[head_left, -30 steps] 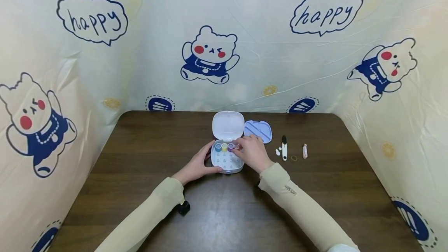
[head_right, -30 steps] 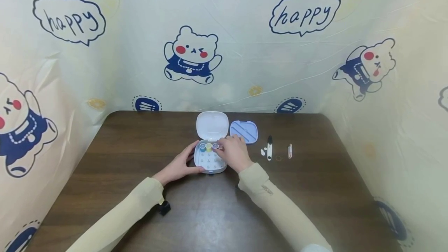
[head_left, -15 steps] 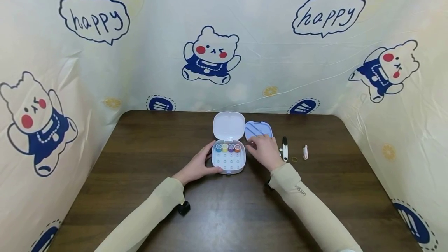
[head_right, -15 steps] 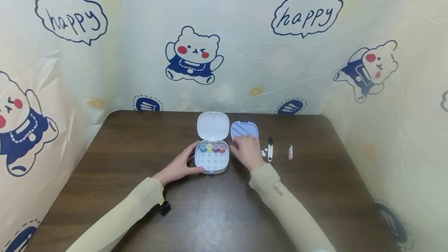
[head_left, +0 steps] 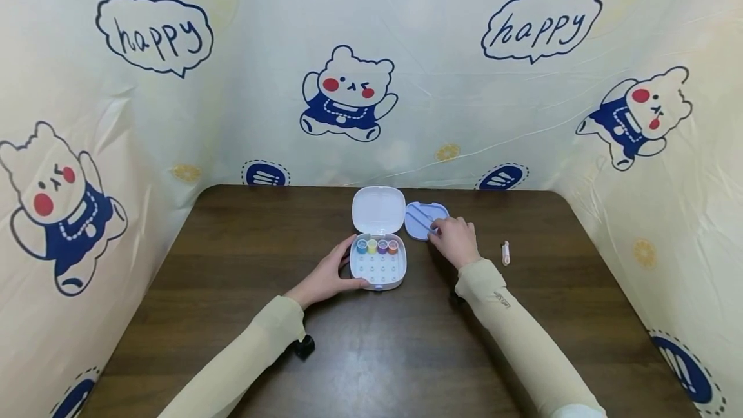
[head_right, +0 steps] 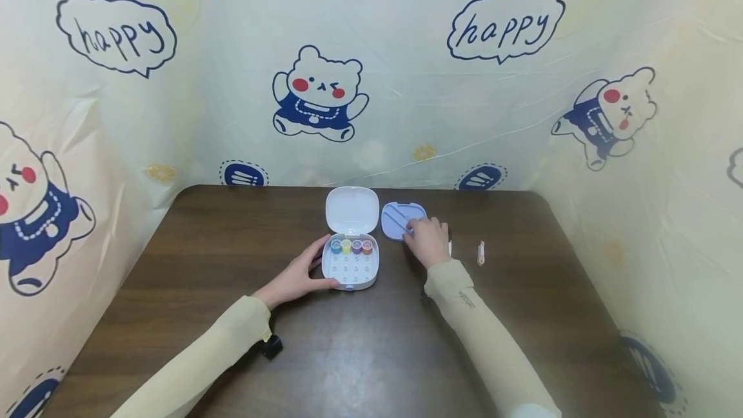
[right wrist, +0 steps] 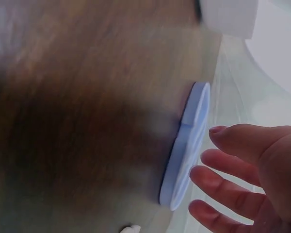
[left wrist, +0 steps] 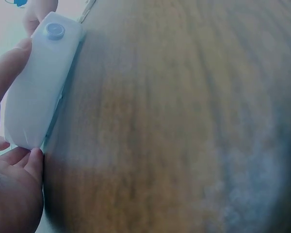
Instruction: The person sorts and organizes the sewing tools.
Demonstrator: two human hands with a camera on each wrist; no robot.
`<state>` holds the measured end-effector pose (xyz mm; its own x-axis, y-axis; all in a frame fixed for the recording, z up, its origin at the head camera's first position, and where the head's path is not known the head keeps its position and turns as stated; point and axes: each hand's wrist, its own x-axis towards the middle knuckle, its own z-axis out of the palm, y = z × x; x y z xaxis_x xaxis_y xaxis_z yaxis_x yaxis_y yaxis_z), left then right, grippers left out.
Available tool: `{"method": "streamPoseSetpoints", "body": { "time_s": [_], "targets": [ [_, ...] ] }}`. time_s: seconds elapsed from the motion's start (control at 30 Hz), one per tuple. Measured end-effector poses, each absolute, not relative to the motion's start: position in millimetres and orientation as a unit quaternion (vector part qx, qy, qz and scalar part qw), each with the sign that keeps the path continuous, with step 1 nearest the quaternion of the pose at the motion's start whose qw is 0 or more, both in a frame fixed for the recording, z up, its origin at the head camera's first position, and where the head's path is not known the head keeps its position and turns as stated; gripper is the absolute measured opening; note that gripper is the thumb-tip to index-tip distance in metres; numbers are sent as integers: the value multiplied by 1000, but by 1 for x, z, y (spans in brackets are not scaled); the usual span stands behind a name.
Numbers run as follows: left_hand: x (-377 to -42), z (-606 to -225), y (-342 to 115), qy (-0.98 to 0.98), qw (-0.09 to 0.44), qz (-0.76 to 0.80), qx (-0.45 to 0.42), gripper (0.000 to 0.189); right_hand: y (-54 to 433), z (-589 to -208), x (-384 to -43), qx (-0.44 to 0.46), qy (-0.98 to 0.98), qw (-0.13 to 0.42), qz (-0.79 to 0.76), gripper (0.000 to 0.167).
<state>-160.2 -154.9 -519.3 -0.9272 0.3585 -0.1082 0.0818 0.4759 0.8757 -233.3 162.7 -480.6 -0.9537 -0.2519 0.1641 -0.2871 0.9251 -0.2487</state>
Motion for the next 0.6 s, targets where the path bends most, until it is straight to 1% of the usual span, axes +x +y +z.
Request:
{"method": "streamPoseSetpoints", "body": {
  "time_s": [0.13, 0.43, 0.6],
  "targets": [
    [-160, -520, -156, 847, 142, 497, 129, 113, 162, -484, -238, 118, -983, 59, 129, 25],
    [-159, -519, -156, 848, 140, 494, 132, 113, 160, -485, -243, 76, -988, 40, 128, 41],
    [-160, -519, -157, 848, 141, 493, 133, 114, 161, -487, -248, 62, -990, 30, 124, 42]
  ]
}}
